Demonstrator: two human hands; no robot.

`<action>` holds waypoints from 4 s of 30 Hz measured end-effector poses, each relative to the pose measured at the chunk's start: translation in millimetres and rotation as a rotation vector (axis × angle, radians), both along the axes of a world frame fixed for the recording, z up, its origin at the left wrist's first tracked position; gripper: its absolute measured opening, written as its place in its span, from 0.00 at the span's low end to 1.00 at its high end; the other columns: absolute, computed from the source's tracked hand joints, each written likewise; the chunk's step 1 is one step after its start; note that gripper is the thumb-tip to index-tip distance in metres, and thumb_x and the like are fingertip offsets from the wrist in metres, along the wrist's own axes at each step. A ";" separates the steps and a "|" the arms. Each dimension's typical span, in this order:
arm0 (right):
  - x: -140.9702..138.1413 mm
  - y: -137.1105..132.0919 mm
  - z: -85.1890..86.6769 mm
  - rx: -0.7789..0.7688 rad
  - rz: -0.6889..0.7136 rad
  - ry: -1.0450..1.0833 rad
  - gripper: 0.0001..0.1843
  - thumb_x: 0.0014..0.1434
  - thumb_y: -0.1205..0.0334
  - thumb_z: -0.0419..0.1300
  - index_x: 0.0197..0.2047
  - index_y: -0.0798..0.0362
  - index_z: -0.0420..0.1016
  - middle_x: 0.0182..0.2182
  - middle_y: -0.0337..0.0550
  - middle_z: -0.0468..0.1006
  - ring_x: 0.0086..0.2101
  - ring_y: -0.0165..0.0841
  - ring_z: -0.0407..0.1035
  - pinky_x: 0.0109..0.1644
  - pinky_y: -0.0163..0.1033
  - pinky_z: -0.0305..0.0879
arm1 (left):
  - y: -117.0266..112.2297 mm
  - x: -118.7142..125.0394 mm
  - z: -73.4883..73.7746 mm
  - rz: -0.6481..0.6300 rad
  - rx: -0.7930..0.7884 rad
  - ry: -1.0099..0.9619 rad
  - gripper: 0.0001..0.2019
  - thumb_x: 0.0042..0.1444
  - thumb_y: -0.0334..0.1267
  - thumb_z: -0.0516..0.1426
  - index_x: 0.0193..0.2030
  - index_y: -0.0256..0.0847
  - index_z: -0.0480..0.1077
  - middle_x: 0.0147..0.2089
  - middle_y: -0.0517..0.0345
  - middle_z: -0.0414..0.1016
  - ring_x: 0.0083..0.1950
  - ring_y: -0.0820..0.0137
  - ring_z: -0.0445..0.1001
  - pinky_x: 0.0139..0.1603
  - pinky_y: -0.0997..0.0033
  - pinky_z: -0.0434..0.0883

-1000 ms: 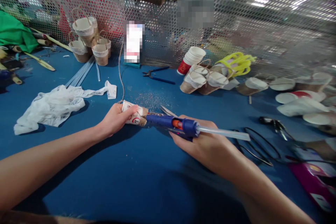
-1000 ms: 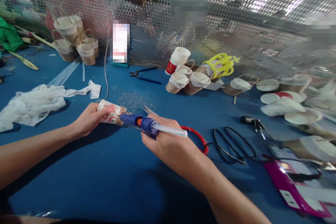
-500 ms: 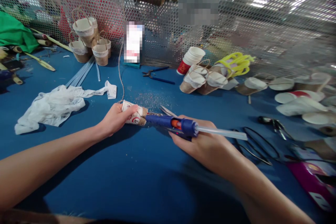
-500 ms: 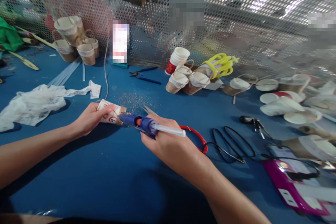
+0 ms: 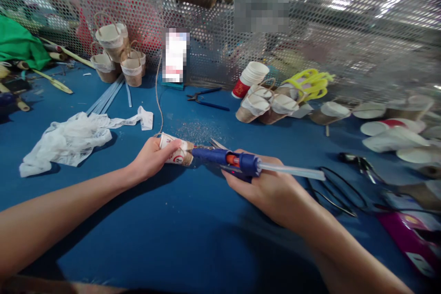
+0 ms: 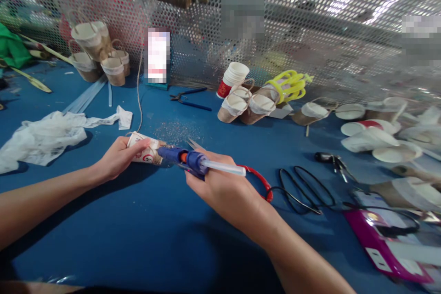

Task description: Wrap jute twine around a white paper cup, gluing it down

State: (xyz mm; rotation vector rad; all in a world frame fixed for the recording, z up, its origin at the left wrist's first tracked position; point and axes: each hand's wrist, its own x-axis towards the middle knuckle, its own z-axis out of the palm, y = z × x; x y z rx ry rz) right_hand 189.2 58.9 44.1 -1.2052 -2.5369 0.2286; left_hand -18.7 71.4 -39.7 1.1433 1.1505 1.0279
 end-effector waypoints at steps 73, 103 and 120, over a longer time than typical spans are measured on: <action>18.9 -0.6 4.8 0.595 0.285 -0.422 0.24 0.46 0.80 0.42 0.27 0.51 0.75 0.08 0.34 0.51 0.14 0.27 0.45 0.19 0.35 0.42 | -17.8 -3.6 14.0 -0.065 0.567 0.373 0.13 0.55 0.35 0.49 0.28 0.37 0.73 0.33 0.52 0.78 0.30 0.73 0.73 0.31 0.76 0.69; 17.9 -8.6 1.3 0.805 0.290 -0.537 0.23 0.47 0.79 0.43 0.31 0.47 0.75 0.21 0.44 0.76 0.19 0.32 0.66 0.23 0.35 0.55 | -17.8 2.4 15.0 0.027 0.200 0.176 0.16 0.54 0.41 0.52 0.23 0.33 0.72 0.22 0.57 0.73 0.22 0.77 0.66 0.23 0.80 0.65; 18.6 -11.4 1.5 0.603 0.278 -0.442 0.22 0.51 0.77 0.43 0.31 0.48 0.75 0.22 0.41 0.77 0.26 0.34 0.71 0.28 0.36 0.64 | -15.7 0.8 16.0 0.043 0.135 0.101 0.15 0.53 0.42 0.53 0.28 0.33 0.75 0.26 0.56 0.76 0.25 0.76 0.69 0.26 0.79 0.66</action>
